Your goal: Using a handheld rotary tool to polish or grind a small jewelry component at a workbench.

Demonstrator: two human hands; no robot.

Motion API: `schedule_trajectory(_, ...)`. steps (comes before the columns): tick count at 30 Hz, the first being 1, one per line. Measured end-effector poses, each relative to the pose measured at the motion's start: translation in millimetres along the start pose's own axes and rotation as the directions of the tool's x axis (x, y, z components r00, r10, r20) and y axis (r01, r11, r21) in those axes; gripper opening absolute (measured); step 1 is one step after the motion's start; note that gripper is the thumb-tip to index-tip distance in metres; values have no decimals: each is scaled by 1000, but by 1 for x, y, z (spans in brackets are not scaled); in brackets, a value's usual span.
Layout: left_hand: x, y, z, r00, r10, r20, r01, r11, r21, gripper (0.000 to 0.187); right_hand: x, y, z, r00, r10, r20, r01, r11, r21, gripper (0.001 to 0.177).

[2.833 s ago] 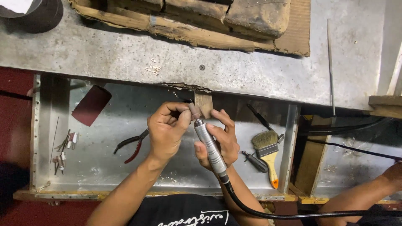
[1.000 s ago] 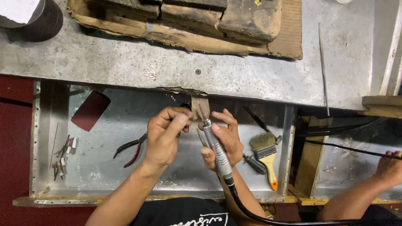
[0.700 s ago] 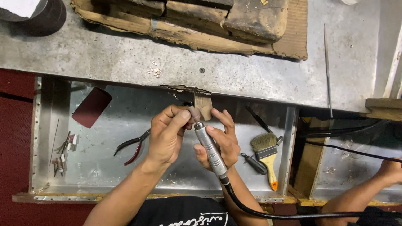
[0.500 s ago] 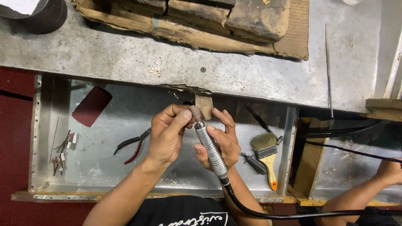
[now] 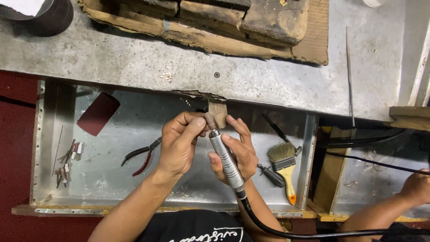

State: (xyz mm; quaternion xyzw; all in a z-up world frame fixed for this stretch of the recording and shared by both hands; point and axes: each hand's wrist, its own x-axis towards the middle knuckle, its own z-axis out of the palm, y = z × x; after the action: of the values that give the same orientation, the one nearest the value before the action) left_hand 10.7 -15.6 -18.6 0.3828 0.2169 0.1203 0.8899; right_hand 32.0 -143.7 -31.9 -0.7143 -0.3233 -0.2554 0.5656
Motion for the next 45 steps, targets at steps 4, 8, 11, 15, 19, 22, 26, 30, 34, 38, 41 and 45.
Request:
schedule_trajectory(4,-1,4,3,1000,7,4,-7,1000,-12,11,0,-1,0,1000,0,4,0,1000,1,37)
schedule_trajectory(8,1,-4,-6,1000,-6,11,6,1000,-18,11,-1,1,0,1000,4,1,-4,1000,-14,38)
schedule_trajectory(11,1,-8,-10,1000,-13,10,13,1000,-16,10,-1,1,1,1000,15,-21,-15,1000,-14,38)
schedule_trajectory(15,-2,2,2,1000,-2,10,3,999,-44,10,-1,-2,2,1000,6,-12,-6,1000,-4,37)
schedule_trajectory(19,-1,0,-1,1000,-2,18,3,998,-60,10,-1,-2,2,1000,11,-13,-11,1000,-5,36)
schedule_trajectory(22,0,1,-2,999,-4,43,7,998,-66,11,-2,1,1,1000,-1,0,1,1000,17,37)
schedule_trajectory(26,4,-5,-13,997,-19,69,22,999,-40,11,-2,8,0,1000,-9,-15,9,1000,20,36)
schedule_trajectory(30,3,2,-15,994,-25,110,27,1000,-10,12,1,13,-2,994,36,-99,-22,991,134,33)
schedule_trajectory(34,1,7,-24,970,-22,244,-10,991,131,15,23,0,-10,999,36,-39,-30,987,158,27)
schedule_trajectory(38,-3,18,-18,938,-63,341,-49,949,311,14,35,-12,-12,997,73,20,-75,980,183,30)
schedule_trajectory(41,-5,21,-18,927,-107,361,-42,923,381,14,38,-14,-14,995,85,61,-95,981,170,30)
schedule_trajectory(45,-7,30,-16,922,-98,375,-102,872,478,16,43,-15,-17,992,84,89,-98,982,162,29)
